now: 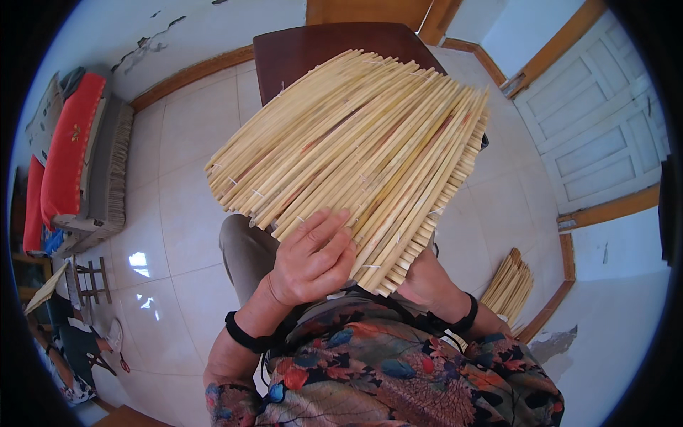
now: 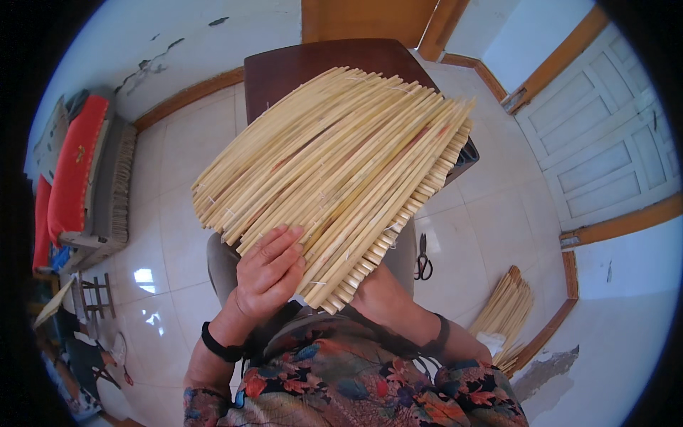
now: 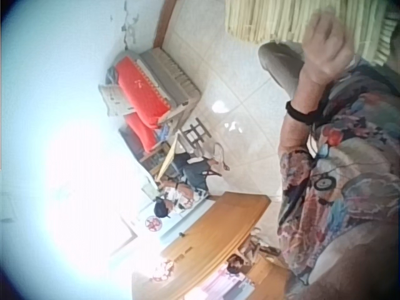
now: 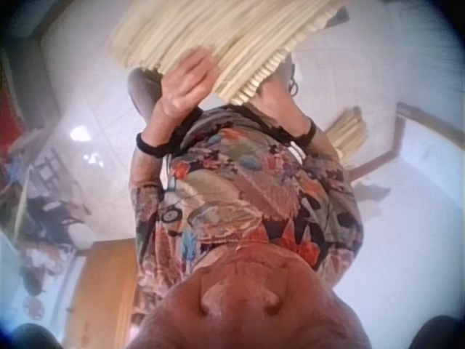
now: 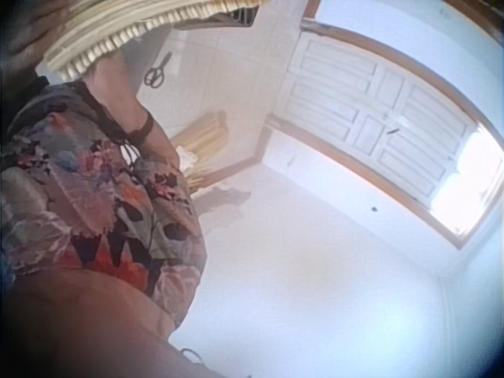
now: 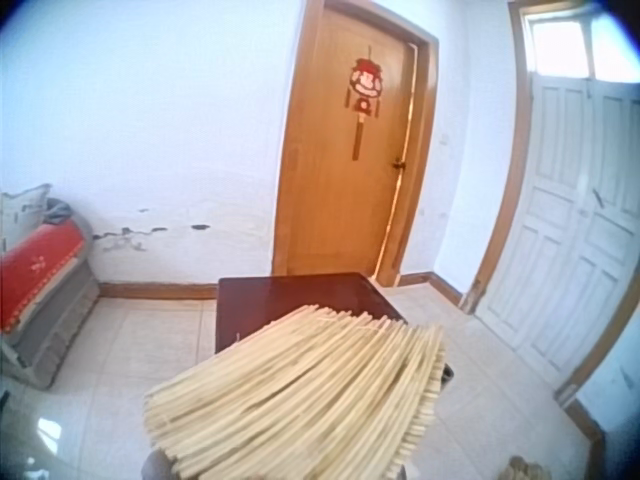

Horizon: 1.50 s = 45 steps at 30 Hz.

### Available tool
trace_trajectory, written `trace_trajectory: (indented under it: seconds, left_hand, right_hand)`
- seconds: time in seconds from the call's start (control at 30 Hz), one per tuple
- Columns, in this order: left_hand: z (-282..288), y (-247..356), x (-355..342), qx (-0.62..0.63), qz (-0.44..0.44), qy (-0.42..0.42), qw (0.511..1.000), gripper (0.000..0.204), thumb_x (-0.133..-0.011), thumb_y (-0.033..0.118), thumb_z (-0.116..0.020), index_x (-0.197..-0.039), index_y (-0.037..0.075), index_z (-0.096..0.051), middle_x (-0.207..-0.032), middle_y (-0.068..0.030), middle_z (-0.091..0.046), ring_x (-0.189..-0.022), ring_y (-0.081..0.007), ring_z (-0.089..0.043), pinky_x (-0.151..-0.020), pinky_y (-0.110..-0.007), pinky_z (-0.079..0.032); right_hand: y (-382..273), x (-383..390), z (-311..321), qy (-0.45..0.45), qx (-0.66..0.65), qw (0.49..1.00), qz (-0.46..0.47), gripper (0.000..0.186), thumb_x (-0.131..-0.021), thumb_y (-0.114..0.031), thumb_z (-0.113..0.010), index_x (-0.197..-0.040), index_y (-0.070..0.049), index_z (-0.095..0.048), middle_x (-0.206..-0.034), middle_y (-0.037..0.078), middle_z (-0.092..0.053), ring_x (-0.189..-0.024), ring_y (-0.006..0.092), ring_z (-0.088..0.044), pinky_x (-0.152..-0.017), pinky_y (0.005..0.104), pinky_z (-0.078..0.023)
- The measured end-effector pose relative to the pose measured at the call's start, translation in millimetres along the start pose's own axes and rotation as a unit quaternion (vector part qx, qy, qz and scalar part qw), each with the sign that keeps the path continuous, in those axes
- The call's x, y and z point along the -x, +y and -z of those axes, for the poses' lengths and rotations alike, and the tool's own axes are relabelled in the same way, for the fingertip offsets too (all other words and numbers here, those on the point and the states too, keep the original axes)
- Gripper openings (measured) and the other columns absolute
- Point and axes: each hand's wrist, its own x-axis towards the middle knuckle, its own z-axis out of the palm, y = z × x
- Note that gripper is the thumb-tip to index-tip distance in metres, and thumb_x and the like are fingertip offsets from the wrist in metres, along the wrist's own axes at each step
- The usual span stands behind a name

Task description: The person weaves together a bamboo mat using thread, threading it through the slats and tying knots by hand to secure the structure.

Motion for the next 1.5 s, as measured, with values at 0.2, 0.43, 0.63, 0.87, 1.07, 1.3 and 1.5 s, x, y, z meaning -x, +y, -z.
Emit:
trace_trajectory:
  seconds: [0.2,0.43,0.63,0.87,1.07,1.3,1.5]
  left_hand:
    - [0.1,-6.4,18.2,-0.031,0.006,-0.015,0.999,0.014,-0.065,0.002,-0.062,-0.078,0.003,-0.057,-0.089,-0.0089,-0.058,-0.094,-0.0291,-0.059,-0.082,-0.04,-0.048]
    - [-6.3,-4.9,72.5,-0.083,0.14,-0.046,0.986,0.018,-0.066,0.005,-0.058,-0.084,0.004,-0.06,-0.094,-0.0081,-0.059,-0.102,-0.0266,-0.055,-0.093,-0.044,-0.039]
    - [-17.4,7.3,110.6,-0.139,0.281,-0.027,0.949,0.029,-0.066,-0.004,-0.054,-0.093,0.004,-0.06,-0.108,-0.0112,-0.051,-0.111,-0.0291,-0.046,-0.097,-0.046,-0.033]
    - [-8.2,17.1,114.5,-0.195,0.4,-0.062,0.893,0.05,-0.063,-0.007,-0.061,-0.11,0.004,-0.051,-0.113,-0.0143,-0.043,-0.107,-0.0308,-0.043,-0.089,-0.04,-0.039]
    - [-1.5,48.8,145.0,0.187,0.713,0.066,0.673,0.04,-0.078,0.005,-0.061,-0.115,0.0,-0.044,-0.103,-0.0118,-0.052,-0.095,-0.0226,-0.054,-0.079,-0.032,-0.047]
    - [-27.1,51.0,123.4,0.475,0.724,0.194,0.461,0.033,-0.086,0.021,-0.056,-0.105,-0.004,-0.048,-0.097,-0.0109,-0.057,-0.082,-0.0145,-0.057,-0.07,-0.028,-0.049]
    - [-53.7,43.3,131.2,0.432,0.715,0.223,0.503,0.025,-0.087,0.017,-0.055,-0.102,-0.003,-0.052,-0.085,-0.0051,-0.059,-0.072,-0.0107,-0.057,-0.06,-0.026,-0.049]
  right_hand:
    - [2.9,-8.8,3.7,-0.051,-0.626,0.757,-0.181,0.034,-0.088,-0.01,-0.047,-0.12,0.001,-0.044,-0.121,0.014,-0.048,-0.106,0.0252,-0.052,-0.086,0.0374,-0.045]
    - [30.6,23.3,5.3,-0.055,-0.027,0.991,-0.115,0.03,-0.086,-0.008,-0.048,-0.114,0.001,-0.046,-0.1,0.013,-0.056,-0.091,0.0266,-0.057,-0.08,0.0343,-0.047]
    - [0.4,4.2,13.2,-0.163,0.185,0.969,-0.016,0.021,-0.081,-0.01,-0.054,-0.101,-0.002,-0.054,-0.087,0.014,-0.056,-0.083,0.0293,-0.055,-0.072,0.0336,-0.045]
    - [16.5,-70.8,-26.6,-0.166,0.234,0.944,0.163,0.012,-0.078,-0.013,-0.059,-0.087,-0.005,-0.058,-0.079,0.01,-0.055,-0.076,0.0267,-0.054,-0.066,0.0334,-0.045]
    - [45.5,-74.4,-44.1,-0.205,0.286,0.915,0.196,0.009,-0.076,-0.012,-0.06,-0.081,-0.006,-0.056,-0.076,0.009,-0.051,-0.074,0.0276,-0.053,-0.064,0.0351,-0.045]
    - [50.8,-79.8,-45.8,-0.211,0.3,0.904,0.22,0.009,-0.077,-0.013,-0.059,-0.08,-0.006,-0.055,-0.076,0.008,-0.05,-0.073,0.0267,-0.054,-0.061,0.0347,-0.045]
    - [49.6,-82.4,-48.3,-0.235,0.326,0.887,0.226,0.009,-0.076,-0.013,-0.059,-0.08,-0.006,-0.055,-0.075,0.008,-0.05,-0.072,0.0266,-0.054,-0.06,0.0342,-0.045]
